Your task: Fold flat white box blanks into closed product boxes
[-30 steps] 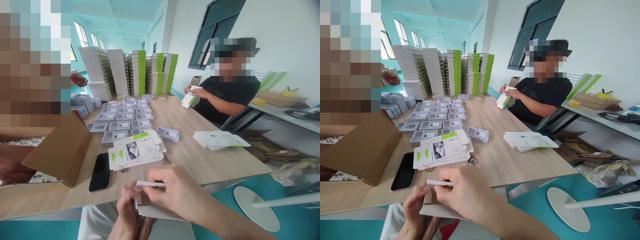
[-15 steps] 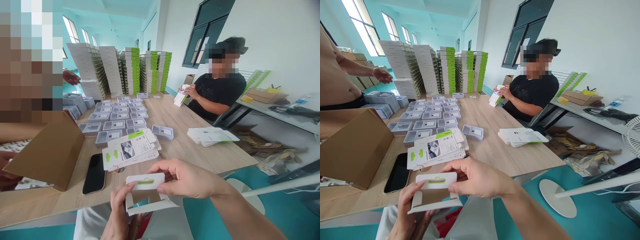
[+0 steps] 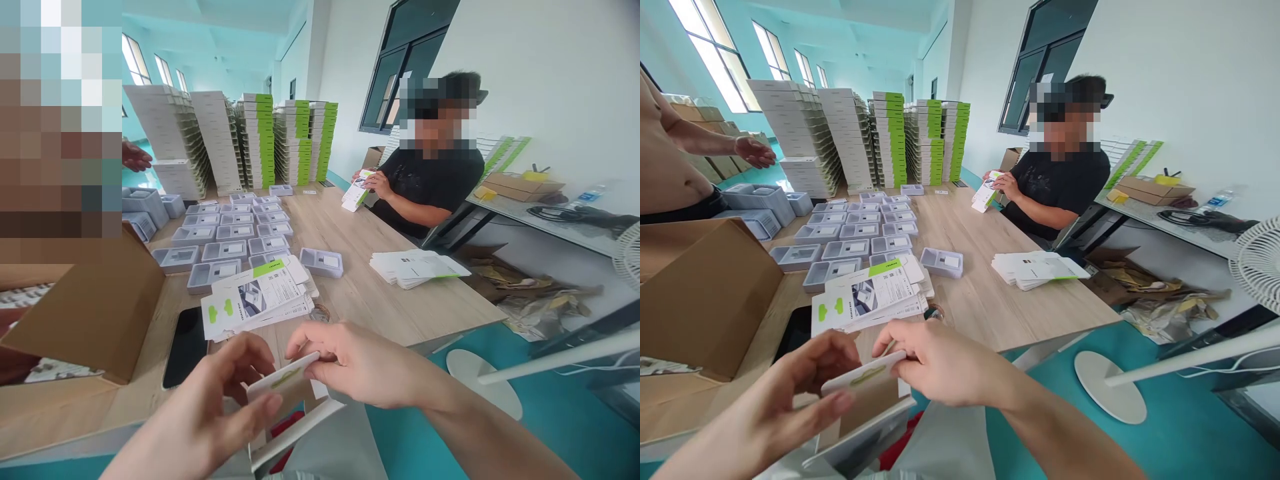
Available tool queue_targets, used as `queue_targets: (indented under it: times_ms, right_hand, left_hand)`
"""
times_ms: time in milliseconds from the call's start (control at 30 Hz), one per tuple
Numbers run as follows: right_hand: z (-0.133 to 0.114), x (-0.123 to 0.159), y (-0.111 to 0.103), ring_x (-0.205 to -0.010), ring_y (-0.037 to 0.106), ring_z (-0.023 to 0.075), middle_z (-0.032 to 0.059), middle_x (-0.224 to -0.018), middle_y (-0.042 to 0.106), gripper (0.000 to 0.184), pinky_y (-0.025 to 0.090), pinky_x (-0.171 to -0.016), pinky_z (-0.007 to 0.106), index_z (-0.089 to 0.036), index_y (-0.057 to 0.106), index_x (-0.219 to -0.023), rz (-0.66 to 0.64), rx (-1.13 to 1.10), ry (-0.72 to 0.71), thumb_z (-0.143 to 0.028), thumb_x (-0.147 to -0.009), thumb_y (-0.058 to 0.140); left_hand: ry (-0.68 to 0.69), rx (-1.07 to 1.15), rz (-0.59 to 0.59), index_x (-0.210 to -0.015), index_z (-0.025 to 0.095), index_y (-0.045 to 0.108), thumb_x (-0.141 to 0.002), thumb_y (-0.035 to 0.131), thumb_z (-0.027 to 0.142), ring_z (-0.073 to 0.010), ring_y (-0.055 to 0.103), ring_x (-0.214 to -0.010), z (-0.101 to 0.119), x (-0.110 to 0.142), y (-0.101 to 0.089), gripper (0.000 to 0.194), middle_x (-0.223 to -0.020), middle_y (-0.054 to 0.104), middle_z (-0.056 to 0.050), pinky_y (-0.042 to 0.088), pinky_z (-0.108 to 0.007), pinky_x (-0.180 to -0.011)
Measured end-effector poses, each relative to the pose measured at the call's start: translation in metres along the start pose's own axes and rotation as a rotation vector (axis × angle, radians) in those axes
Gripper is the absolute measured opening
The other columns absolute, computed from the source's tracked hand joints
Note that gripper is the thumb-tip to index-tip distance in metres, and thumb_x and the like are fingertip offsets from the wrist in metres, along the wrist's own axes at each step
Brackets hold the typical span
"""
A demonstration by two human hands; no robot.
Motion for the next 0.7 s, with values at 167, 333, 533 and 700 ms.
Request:
queue_targets:
  times_ms: [167, 333, 533, 700]
  right_hand:
    - [-0.004, -0.005, -0.005, -0.08, 0.062, 0.0131, -0.0017, -0.095, 0.068, 0.023, 0.043, -0.063, 0.022, -0.023, 0.058, -0.108, 0.121, 0.063, -0.014, -0.012, -0.09, 0.067]
    - [-0.005, -0.008, -0.014, -0.07, 0.062, 0.0176, 0.0001, -0.086, 0.07, 0.039, 0.035, -0.049, 0.026, -0.022, 0.062, -0.094, 0.13, 0.304, 0.155, -0.034, -0.069, 0.089]
    - [-0.014, -0.007, -0.015, -0.048, 0.042, 0.0094, -0.0073, -0.058, 0.054, 0.031, 0.018, -0.04, 0.027, -0.023, 0.05, -0.063, -0.038, 0.296, 0.122, -0.026, -0.072, 0.08]
    - [-0.003, -0.004, -0.025, -0.063, 0.063, 0.01, -0.0055, -0.07, 0.069, 0.009, 0.05, -0.059, 0.021, -0.02, 0.067, -0.083, -0.087, -0.094, 0.137, -0.02, -0.078, 0.073]
  left_hand:
    - [0.125, -0.545, 0.044, -0.081, 0.027, 0.073, -0.094, 0.061, 0.034, -0.0201, 0.069, -0.062, 0.03, -0.016, 0.004, 0.019, -0.069, 0.075, -0.001, 0.05, -0.027, -0.06]
    - [0.201, -0.807, 0.185, -0.08, 0.029, 0.069, -0.096, 0.054, 0.025, -0.0214, 0.071, -0.054, 0.023, -0.007, 0.024, 0.022, -0.065, 0.077, 0.0, 0.039, -0.027, -0.05]
    - [0.135, -0.79, 0.333, -0.09, 0.032, 0.071, -0.1, 0.046, 0.03, -0.023, 0.068, -0.051, 0.029, 0.004, 0.03, 0.027, -0.061, 0.074, 0.003, 0.041, -0.03, -0.054]
    - [0.193, -0.755, 0.322, -0.086, 0.029, 0.072, -0.098, 0.05, 0.027, -0.021, 0.07, -0.053, 0.03, 0.002, 0.022, 0.026, -0.062, 0.074, 0.001, 0.044, -0.027, -0.052]
Point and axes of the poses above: each hand's wrist, its own x-axis away from the middle knuckle, its own y-axis out of the palm, z = x × y, the point moved 6 cm from there along -x, towards the middle knuckle
